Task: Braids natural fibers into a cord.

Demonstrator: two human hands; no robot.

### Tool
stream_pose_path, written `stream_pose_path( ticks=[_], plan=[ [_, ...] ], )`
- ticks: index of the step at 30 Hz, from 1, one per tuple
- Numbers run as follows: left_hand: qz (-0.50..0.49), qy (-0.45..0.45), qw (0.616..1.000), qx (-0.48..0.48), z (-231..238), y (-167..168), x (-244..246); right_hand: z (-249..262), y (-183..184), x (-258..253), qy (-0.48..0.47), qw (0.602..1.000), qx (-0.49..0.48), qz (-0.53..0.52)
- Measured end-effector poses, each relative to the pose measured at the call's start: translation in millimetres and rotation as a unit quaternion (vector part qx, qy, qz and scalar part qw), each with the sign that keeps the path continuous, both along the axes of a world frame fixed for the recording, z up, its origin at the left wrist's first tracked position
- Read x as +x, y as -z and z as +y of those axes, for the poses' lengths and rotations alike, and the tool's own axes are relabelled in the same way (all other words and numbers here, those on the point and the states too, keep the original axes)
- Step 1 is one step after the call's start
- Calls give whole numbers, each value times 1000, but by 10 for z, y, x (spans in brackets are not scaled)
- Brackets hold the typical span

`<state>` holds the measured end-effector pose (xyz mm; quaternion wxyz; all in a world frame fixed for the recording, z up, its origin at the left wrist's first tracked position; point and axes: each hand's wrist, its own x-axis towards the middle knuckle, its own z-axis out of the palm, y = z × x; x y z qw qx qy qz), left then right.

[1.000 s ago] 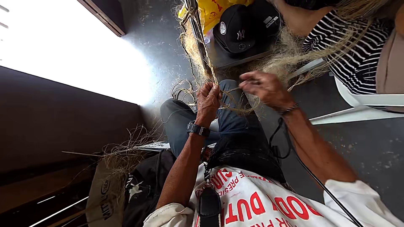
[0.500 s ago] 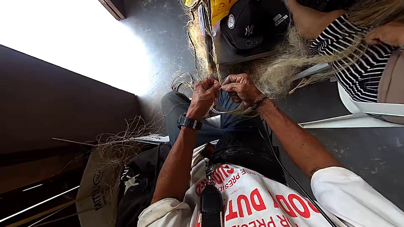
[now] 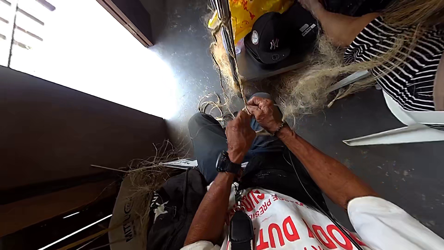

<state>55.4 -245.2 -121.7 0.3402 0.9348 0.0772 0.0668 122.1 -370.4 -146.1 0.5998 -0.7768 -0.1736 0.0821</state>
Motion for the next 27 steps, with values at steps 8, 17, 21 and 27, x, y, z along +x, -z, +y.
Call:
stream_pose_path(
  ticks=[8, 17, 21, 27],
  plan=[
    [104, 110, 988, -32, 67, 175, -141, 95, -21, 97, 34, 933, 197, 299],
    [-60, 14, 997, -38, 344, -173, 109, 54, -68, 85, 8, 946, 201, 254],
    [66, 77, 981, -164, 259, -119, 359, 38, -73, 89, -3, 949, 206, 237],
    [137, 63, 939, -310, 562, -292, 286, -151, -119, 158, -3, 953, 173, 249]
  ],
)
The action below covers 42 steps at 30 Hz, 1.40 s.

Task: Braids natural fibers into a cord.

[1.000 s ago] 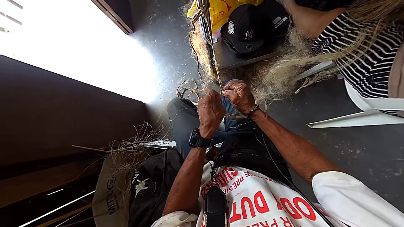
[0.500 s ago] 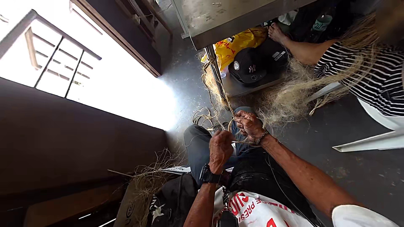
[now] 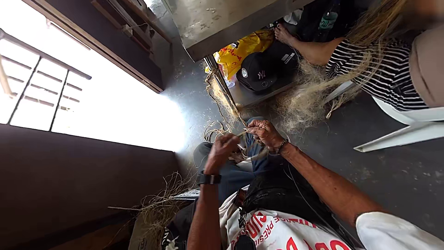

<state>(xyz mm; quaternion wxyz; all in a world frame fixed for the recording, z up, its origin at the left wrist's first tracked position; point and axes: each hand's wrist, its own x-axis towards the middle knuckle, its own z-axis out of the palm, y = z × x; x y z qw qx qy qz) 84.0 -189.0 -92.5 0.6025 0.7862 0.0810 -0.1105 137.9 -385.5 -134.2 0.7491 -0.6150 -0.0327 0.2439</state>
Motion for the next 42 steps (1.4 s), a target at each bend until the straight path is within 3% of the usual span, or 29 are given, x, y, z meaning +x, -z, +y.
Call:
stream_pose_path(
  ticks=[4, 5, 6, 7, 8, 9, 11, 14, 17, 19, 21, 24, 31, 42],
  plan=[
    [-61, -118, 975, -178, 908, -104, -322, -105, 188, 23, 2, 999, 18, -35],
    [-84, -163, 966, -183, 1174, -133, -436, -119, 153, 26, 9, 999, 28, -29],
    [-97, -240, 957, -132, 1405, -185, -554, -127, 129, 33, 17, 999, 35, -25],
    [-85, -331, 940, 0, 1581, -266, -658, -128, 121, 39, 24, 999, 40, -23],
    [-44, -398, 897, 185, 1695, -357, -742, -127, 121, 45, 25, 998, 45, -21],
    [7, -415, 851, 321, 1756, -464, -814, -121, 126, 51, 22, 998, 52, -17],
    [10, -372, 819, 436, 1700, -639, -836, -82, 148, 68, 15, 997, 71, -11],
    [-106, -249, 875, 402, 1174, -684, -613, -21, 166, 39, 6, 996, 92, 14],
    [-131, -59, 963, 228, 520, -453, -214, 17, 152, 36, -2, 995, 101, 20],
    [-116, 30, 981, 155, 141, -186, 64, 22, 150, 36, -1, 995, 101, 8],
    [-101, 76, 982, 142, -141, 15, 213, 21, 152, 39, 6, 995, 102, 6],
    [-126, 58, 981, 137, -347, 115, 145, 10, 183, 43, 1, 994, 110, 8],
    [-221, -4, 967, 125, -262, 329, 167, 29, 155, 45, -17, 993, 116, 4],
    [-180, -12, 981, 77, -260, 322, 192, -2, 217, 57, -43, 995, 54, -68]
  ],
)
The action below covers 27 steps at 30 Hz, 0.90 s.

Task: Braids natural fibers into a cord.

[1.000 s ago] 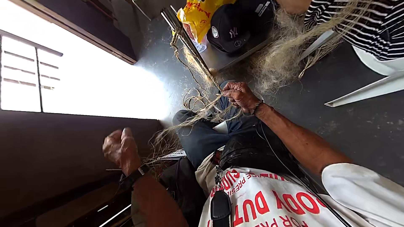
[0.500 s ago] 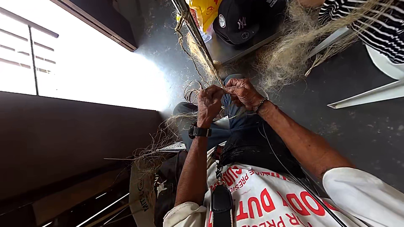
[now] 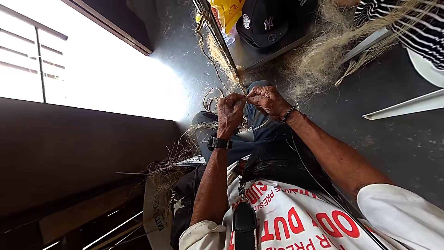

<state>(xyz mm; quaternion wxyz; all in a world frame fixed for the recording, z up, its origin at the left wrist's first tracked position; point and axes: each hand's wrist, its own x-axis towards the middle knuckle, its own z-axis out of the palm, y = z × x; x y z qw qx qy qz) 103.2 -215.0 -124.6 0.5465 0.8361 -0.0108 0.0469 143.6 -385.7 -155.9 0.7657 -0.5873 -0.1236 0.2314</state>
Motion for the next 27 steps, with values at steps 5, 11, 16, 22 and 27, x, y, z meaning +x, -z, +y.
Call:
stream_pose_path(
  ticks=[5, 11, 16, 22, 27],
  plan=[
    [58, 10, 997, -54, 79, -13, 77, -32, -40, 38, -12, 996, -57, -74],
    [77, 20, 997, 26, 45, -22, 123, -8, 8, 45, 7, 978, -146, -152],
    [40, -16, 991, 129, -65, 85, 72, -137, -132, 76, 16, 915, -304, -264],
    [151, -95, 984, -13, -194, 116, -48, -39, -154, -289, -3, 884, -346, -315],
    [203, -110, 947, -223, -182, 72, -171, -76, 15, -442, -41, 874, -324, -360]
  ],
)
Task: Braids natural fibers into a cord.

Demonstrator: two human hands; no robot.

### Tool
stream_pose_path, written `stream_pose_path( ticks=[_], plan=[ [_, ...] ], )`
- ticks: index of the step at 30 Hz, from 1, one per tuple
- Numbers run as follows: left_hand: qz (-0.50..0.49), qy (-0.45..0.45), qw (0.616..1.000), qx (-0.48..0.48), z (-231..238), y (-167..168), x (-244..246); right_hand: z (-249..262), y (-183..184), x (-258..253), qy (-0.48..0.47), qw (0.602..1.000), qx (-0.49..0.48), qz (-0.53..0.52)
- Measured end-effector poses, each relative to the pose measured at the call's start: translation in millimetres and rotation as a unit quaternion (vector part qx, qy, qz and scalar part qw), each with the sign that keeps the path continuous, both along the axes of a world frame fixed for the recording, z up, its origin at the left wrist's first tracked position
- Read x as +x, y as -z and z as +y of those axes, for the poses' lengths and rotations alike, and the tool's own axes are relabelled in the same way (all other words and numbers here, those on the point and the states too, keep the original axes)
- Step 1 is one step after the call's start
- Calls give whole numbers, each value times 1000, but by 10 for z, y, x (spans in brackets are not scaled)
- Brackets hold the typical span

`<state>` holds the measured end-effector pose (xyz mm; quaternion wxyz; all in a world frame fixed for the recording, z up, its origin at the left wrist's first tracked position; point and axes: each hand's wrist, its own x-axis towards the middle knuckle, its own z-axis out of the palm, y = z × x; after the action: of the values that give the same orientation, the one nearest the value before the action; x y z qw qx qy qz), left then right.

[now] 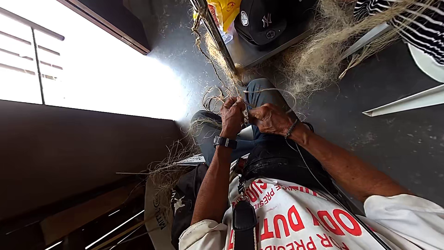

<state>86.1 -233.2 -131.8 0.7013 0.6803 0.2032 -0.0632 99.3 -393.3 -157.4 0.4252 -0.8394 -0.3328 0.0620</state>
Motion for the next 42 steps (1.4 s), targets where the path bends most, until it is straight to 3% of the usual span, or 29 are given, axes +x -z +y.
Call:
stream_pose_path(
  ticks=[3, 7, 10, 14, 18, 22, 25, 28, 33, 37, 42],
  plan=[
    [-29, 10, 1000, 4, 87, 34, -47, -57, -31, 163, 68, 995, 77, -12],
    [-57, 6, 998, 17, 92, 46, -36, 73, -135, 470, 63, 972, 141, 177],
    [-81, 4, 995, 55, 74, 37, -53, 209, -159, 543, 21, 905, 174, 388],
    [-98, 4, 991, 92, 112, 35, -111, 284, -111, 491, 46, 825, 262, 498],
    [-96, 10, 990, 102, 165, 32, -107, 314, -23, 464, 51, 841, 315, 437],
    [-117, -4, 976, 184, 241, 103, 23, 368, -16, 433, 65, 913, 278, 291],
    [-136, 23, 913, 385, 227, -1, -122, 384, 45, 425, 90, 964, 199, 152],
    [-207, 41, 845, 491, 155, -19, -384, 360, 104, 390, 110, 974, 158, 118],
    [-218, 111, 849, 468, -8, 144, -517, 398, 119, 332, 104, 943, 205, 240],
    [-168, 203, 848, 460, 91, 124, -573, 387, 35, 276, 125, 863, 282, 401],
    [-205, 21, 868, 452, 210, -83, -500, 343, 86, 307, 101, 839, 322, 427]
  ],
)
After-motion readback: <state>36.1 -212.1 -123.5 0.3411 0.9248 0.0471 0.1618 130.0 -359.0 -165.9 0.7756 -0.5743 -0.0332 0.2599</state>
